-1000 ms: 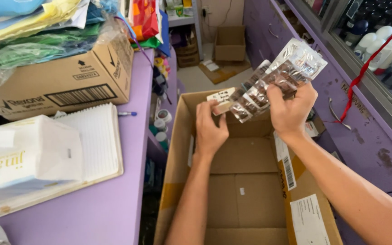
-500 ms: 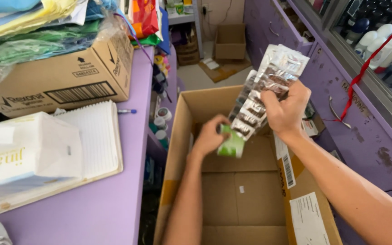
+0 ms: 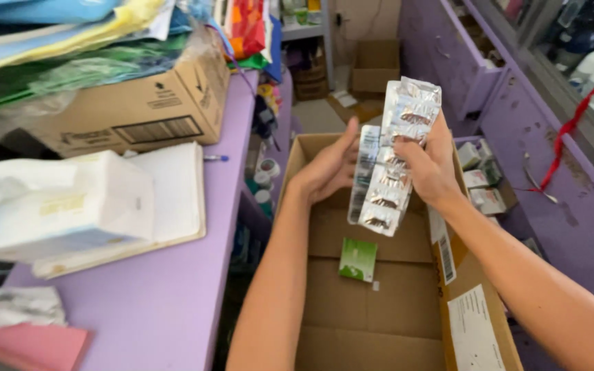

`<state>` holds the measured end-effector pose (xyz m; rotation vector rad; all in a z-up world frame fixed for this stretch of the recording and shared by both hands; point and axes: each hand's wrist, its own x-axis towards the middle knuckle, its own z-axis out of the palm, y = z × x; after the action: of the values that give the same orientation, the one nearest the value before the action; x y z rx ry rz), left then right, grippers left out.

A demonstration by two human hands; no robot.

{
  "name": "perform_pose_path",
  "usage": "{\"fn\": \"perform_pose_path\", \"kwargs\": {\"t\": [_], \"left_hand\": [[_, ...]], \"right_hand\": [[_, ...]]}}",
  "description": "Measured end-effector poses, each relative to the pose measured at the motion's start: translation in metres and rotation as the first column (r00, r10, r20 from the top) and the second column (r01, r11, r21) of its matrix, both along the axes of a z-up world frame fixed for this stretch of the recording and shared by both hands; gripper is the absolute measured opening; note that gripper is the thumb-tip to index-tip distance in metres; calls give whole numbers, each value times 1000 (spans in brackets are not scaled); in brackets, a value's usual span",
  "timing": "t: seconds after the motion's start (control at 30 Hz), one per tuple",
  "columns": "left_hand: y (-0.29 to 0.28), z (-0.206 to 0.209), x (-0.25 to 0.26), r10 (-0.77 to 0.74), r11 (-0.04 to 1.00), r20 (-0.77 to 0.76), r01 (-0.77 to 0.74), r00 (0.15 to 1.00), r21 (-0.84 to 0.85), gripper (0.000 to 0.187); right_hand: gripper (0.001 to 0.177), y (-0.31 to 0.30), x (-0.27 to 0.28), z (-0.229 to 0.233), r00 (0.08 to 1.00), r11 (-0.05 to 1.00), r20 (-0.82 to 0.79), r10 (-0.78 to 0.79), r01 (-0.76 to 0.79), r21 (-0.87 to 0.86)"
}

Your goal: The person retrieves blister packs of pills from a purple drawer and places them into a cardboard box. They then pick up a green box, open it, and remove additional blister packs, arranging them in their hands.

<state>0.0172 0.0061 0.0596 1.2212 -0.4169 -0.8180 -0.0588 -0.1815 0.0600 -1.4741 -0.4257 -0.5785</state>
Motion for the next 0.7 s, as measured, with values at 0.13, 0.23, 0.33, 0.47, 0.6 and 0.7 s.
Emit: {"fn": "perform_pose_path", "kwargs": {"t": [0.13,0.23,0.33,0.47,0.6,0.7], "left_hand": [[-19,16,-24,-134,973,-159,100,978,-207,81],[-30,36,-47,-222,917,-150,154,963,-368,87],[-31,18,-48,-102,970,-126,70,987,-232,70],[-17,6,-37,5,983,-132,-29,991,-182,35],[9,43,-33,69,983,61,-58,996,-172,36],[16,24,12,24,995,263,3,965,-102,36]], "right_hand": [[52,3,-8,6,999,992,2,47,-47,115],[52,-2,-14,17,996,997,80,-37,32,68],[45,-4,-23,21,994,995,-109,-26,36,88],[38,-5,-26,25,913,854,322,-253,367,-369],[48,0,-5,11,911,830,295,-288,391,-398],[42,15,1,11,950,865,122,-288,313,-393]]}}
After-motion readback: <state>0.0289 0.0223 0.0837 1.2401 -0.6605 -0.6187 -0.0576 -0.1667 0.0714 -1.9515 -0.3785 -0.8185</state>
